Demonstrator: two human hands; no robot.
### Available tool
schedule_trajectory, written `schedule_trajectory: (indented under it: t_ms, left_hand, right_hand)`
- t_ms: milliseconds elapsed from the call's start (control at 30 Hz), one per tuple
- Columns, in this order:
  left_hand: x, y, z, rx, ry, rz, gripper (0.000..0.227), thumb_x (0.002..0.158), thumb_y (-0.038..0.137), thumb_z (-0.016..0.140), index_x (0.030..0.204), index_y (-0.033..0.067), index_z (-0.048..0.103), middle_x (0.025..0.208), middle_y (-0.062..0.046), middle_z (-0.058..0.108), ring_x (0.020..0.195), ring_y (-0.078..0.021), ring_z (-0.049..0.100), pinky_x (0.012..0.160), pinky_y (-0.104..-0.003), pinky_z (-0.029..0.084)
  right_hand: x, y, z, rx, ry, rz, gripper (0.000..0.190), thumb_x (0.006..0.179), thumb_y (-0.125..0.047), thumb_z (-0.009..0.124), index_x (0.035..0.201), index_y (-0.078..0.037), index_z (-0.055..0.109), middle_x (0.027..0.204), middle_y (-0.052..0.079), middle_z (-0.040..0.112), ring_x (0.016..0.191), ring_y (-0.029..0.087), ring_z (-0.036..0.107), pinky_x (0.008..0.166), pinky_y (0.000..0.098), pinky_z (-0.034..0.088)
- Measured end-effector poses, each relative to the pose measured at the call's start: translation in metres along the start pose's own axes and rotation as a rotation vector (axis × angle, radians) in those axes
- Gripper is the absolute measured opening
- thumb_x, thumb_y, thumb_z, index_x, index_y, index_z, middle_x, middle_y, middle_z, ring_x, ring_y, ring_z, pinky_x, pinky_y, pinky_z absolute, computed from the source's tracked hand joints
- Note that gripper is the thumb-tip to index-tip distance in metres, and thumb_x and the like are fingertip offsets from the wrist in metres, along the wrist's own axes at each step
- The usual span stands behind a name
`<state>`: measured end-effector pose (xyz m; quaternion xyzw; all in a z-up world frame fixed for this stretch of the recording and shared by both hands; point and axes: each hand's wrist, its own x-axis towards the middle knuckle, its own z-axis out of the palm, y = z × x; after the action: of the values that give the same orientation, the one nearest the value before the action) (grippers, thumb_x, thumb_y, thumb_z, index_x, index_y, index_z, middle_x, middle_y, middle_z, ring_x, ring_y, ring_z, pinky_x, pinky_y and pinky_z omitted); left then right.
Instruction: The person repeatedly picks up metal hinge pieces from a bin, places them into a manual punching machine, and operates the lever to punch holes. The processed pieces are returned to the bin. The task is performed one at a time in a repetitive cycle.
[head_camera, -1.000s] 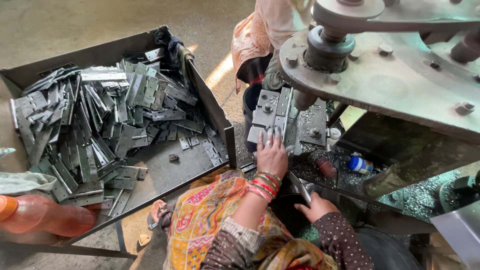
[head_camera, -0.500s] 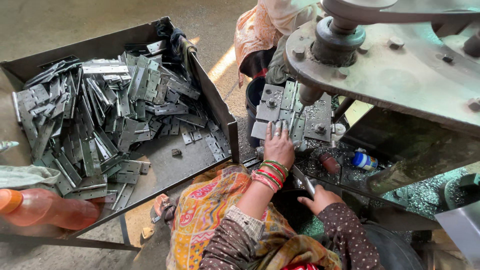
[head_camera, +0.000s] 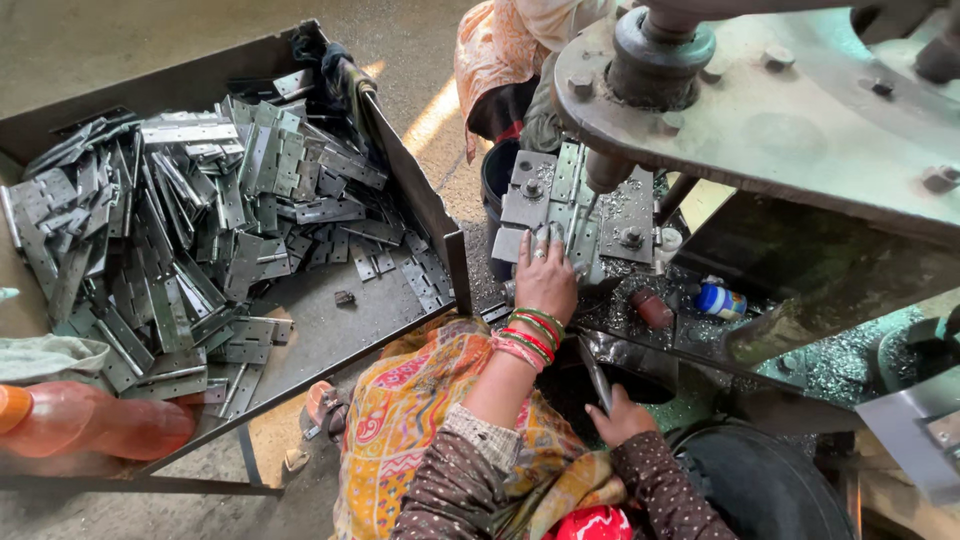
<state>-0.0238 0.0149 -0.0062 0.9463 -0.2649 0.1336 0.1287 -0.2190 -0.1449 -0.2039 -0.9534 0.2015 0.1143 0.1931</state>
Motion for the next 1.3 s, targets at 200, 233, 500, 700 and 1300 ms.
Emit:
schedule_trajectory:
  t_ms: [200, 233, 500, 700, 1300]
  left_hand:
    - [0.007, 0.004, 0.012, 0.159, 0.072, 0.017, 0.041, 0.092, 0.021, 0.053, 0.121, -0.0027, 0.069, 0.142, -0.018, 0.058, 0.140, -0.0348, 0.047, 0.126, -0.054, 0.017]
    - [0.006, 0.005, 0.018, 0.166, 0.062, 0.002, 0.040, 0.093, 0.021, 0.051, 0.120, -0.0025, 0.069, 0.142, -0.019, 0.058, 0.141, -0.0353, 0.046, 0.127, -0.054, 0.016]
    - [0.045, -0.002, 0.026, 0.190, 0.184, -0.022, 0.047, 0.086, 0.021, 0.050, 0.121, -0.0044, 0.068, 0.138, -0.022, 0.058, 0.138, -0.0348, 0.046, 0.123, -0.052, 0.015]
    - [0.024, -0.003, 0.013, 0.062, -0.023, -0.011, 0.035, 0.092, 0.016, 0.051, 0.115, 0.0003, 0.072, 0.145, -0.021, 0.056, 0.144, -0.0356, 0.044, 0.128, -0.051, 0.013]
    - [0.055, -0.003, 0.001, 0.082, -0.104, -0.003, 0.033, 0.086, 0.016, 0.053, 0.107, 0.0108, 0.077, 0.148, -0.013, 0.052, 0.146, -0.0298, 0.038, 0.123, -0.053, 0.009]
  right_hand:
    - [0.035, -0.025, -0.084, -0.097, -0.091, 0.004, 0.068, 0.076, -0.065, 0.076, 0.106, -0.007, 0.061, 0.092, 0.022, 0.073, 0.091, 0.042, 0.073, 0.081, 0.0506, 0.058]
    - [0.030, -0.026, -0.089, -0.130, -0.103, 0.005, 0.069, 0.077, -0.067, 0.075, 0.105, -0.006, 0.063, 0.092, 0.023, 0.073, 0.091, 0.042, 0.073, 0.081, 0.0497, 0.059]
    - [0.005, -0.011, -0.016, -0.032, 0.096, 0.025, 0.060, 0.082, -0.060, 0.070, 0.110, -0.008, 0.059, 0.082, 0.024, 0.072, 0.081, 0.047, 0.071, 0.072, 0.0556, 0.056]
    - [0.017, -0.005, -0.026, 0.012, -0.013, -0.010, 0.066, 0.077, -0.059, 0.074, 0.113, -0.007, 0.055, 0.085, 0.023, 0.073, 0.082, 0.045, 0.073, 0.073, 0.0534, 0.057]
    - [0.016, -0.007, -0.033, -0.045, -0.031, 0.000, 0.065, 0.078, -0.063, 0.072, 0.107, -0.008, 0.055, 0.088, 0.023, 0.073, 0.085, 0.045, 0.072, 0.075, 0.0549, 0.057]
